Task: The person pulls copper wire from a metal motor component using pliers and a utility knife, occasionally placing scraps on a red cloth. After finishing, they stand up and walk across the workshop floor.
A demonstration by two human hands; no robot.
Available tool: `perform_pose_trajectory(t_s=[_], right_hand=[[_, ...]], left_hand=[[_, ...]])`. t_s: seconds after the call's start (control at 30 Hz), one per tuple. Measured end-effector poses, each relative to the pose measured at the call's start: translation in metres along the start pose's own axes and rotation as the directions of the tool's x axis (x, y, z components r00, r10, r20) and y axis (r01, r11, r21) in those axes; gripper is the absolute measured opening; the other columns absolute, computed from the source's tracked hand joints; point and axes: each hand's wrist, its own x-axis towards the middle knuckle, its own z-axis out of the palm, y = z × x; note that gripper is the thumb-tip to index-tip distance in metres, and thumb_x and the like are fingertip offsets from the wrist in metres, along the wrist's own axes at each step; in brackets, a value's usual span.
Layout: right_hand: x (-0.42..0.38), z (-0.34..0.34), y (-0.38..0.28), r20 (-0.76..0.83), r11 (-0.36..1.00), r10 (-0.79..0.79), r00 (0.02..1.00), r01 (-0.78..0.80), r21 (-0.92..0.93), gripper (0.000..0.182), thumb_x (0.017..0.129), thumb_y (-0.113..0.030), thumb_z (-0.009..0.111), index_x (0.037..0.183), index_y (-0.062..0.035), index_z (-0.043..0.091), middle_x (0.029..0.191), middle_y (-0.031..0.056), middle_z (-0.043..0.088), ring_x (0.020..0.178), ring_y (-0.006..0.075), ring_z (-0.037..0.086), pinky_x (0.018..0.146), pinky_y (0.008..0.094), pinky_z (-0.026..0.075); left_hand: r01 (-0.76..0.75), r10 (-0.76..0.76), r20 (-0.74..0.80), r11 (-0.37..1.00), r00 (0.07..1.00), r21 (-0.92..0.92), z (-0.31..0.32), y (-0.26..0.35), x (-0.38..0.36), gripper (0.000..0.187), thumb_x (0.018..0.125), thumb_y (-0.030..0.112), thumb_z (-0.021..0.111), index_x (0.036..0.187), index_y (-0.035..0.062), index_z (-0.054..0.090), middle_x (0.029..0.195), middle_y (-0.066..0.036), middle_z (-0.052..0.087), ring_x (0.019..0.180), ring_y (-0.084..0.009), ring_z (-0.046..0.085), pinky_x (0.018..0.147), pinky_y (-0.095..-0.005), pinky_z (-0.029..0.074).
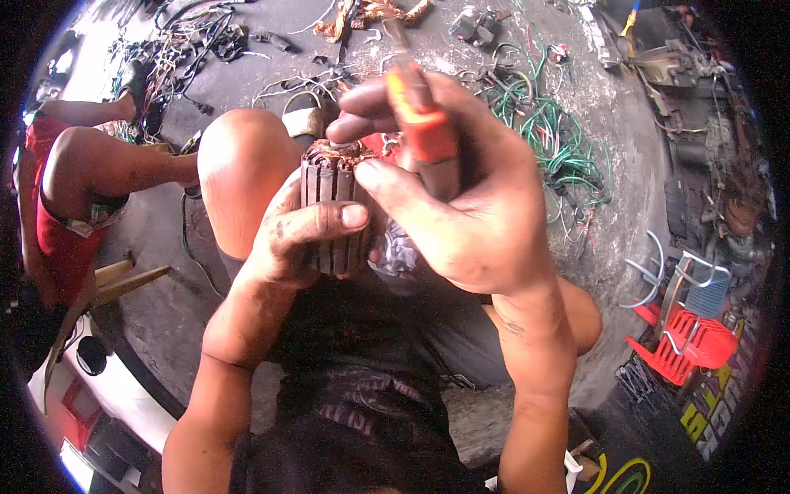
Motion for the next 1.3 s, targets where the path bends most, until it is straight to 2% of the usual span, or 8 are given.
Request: perform_pose_trajectory(t_s=[0.13, 0.3, 0.67, 0.8, 0.87, 1.0, 1.2, 1.3], right_hand=[[0.005, 0.001, -0.001, 0.106, 0.987, -0.072, 0.992, 0.087, -0.137, 0.037, 0.08, 0.011, 0.059, 0.117, 0.0059, 0.055, 0.102, 0.0144, 0.065, 0.089, 0.0145, 0.063, 0.077, 0.0249, 0.049], [0.004, 0.002, -0.007, 0.063, 0.969, -0.049, 0.997, 0.063, -0.239, 0.037, 0.08, 0.013, 0.057, 0.116, 0.0061, 0.055, 0.098, 0.0121, 0.065, 0.085, 0.0098, 0.061, 0.072, 0.0219, 0.046], [0.004, -0.006, -0.005, 0.07, 0.986, 0.055, 0.996, -0.043, -0.161, 0.04, 0.076, 0.012, 0.056, 0.116, 0.0057, 0.053, 0.1, 0.0126, 0.062, 0.079, 0.0093, 0.056, 0.07, 0.0216, 0.044], [0.005, -0.008, -0.003, 0.084, 0.98, 0.01, 0.996, 0.007, -0.198, 0.042, 0.075, 0.012, 0.056, 0.116, 0.0052, 0.053, 0.099, 0.0114, 0.061, 0.08, 0.01, 0.056, 0.071, 0.0227, 0.044], [0.005, -0.011, -0.003, 0.074, 0.994, 0.032, 0.997, -0.024, -0.106, 0.033, 0.078, 0.01, 0.057, 0.109, -0.0004, 0.059, 0.092, 0.0034, 0.062, 0.081, 0.0062, 0.055, 0.075, 0.0219, 0.046], [0.007, -0.014, -0.012, 0.039, 0.984, 0.056, 0.998, -0.048, -0.171, 0.033, 0.078, 0.009, 0.059, 0.109, 0.0, 0.059, 0.092, 0.0027, 0.062, 0.079, 0.0059, 0.055, 0.075, 0.0217, 0.046], [0.002, -0.015, -0.012, 0.029, 0.979, 0.065, 0.997, -0.058, -0.196, 0.033, 0.077, 0.003, 0.065, 0.109, 0.0011, 0.059, 0.089, 0.0057, 0.064, 0.079, 0.0119, 0.062, 0.075, 0.0254, 0.049], [-0.001, -0.035, -0.015, 0.191, 0.857, -0.037, 0.981, 0.129, -0.498, 0.044, 0.077, -0.004, 0.071, 0.117, 0.0026, 0.056, 0.097, 0.008, 0.062, 0.083, 0.0137, 0.06, 0.074, 0.0259, 0.048]], left_hand=[[-0.019, 0.019, 0.021, 1.0, 1.0, 0.002, 0.003, 0.001, -0.001, 0.037, 0.075, 0.016, 0.072, 0.104, -0.0016, 0.057, 0.08, -0.007, 0.063, 0.067, -0.0153, 0.062, 0.058, -0.0281, 0.05], [-0.032, 0.032, -0.001, 0.999, 0.999, 0.007, 0.0, -0.003, 0.0, 0.043, 0.075, 0.017, 0.073, 0.109, -0.0021, 0.055, 0.083, -0.008, 0.062, 0.067, -0.0161, 0.062, 0.058, -0.0283, 0.05], [0.019, -0.019, -0.006, 1.0, 1.0, 0.012, 0.003, -0.001, 0.001, 0.047, 0.076, 0.015, 0.074, 0.114, -0.0011, 0.052, 0.083, -0.008, 0.061, 0.065, -0.0164, 0.061, 0.056, -0.0288, 0.049], [0.016, -0.017, -0.029, 1.0, 0.999, -0.008, 0.005, -0.001, 0.001, 0.046, 0.076, 0.015, 0.074, 0.113, -0.0011, 0.052, 0.082, -0.008, 0.06, 0.063, -0.0163, 0.061, 0.055, -0.0293, 0.049], [0.025, -0.026, -0.02, 0.999, 0.999, -0.042, 0.002, -0.004, 0.004, 0.046, 0.076, 0.015, 0.074, 0.113, -0.001, 0.052, 0.083, -0.008, 0.061, 0.064, -0.0164, 0.061, 0.056, -0.0293, 0.049], [-0.003, 0.005, -0.055, 0.999, 0.998, 0.037, 0.002, -0.007, 0.003, 0.05, 0.075, 0.014, 0.076, 0.115, -0.0004, 0.05, 0.085, -0.009, 0.061, 0.067, -0.0164, 0.061, 0.057, -0.0293, 0.049], [-0.058, 0.066, -0.047, 0.986, 0.997, 0.155, 0.0, -0.014, 0.002, 0.061, 0.071, 0.012, 0.076, 0.125, -0.0002, 0.051, 0.095, -0.004, 0.061, 0.085, -0.0144, 0.058, 0.077, -0.029, 0.048], [-0.085, 0.09, -0.008, 0.962, 0.996, 0.259, -0.002, -0.003, -0.002, 0.066, 0.068, 0.013, 0.08, 0.125, -0.0014, 0.049, 0.102, -0.007, 0.062, 0.093, -0.0157, 0.059, 0.083, -0.0304, 0.048]])
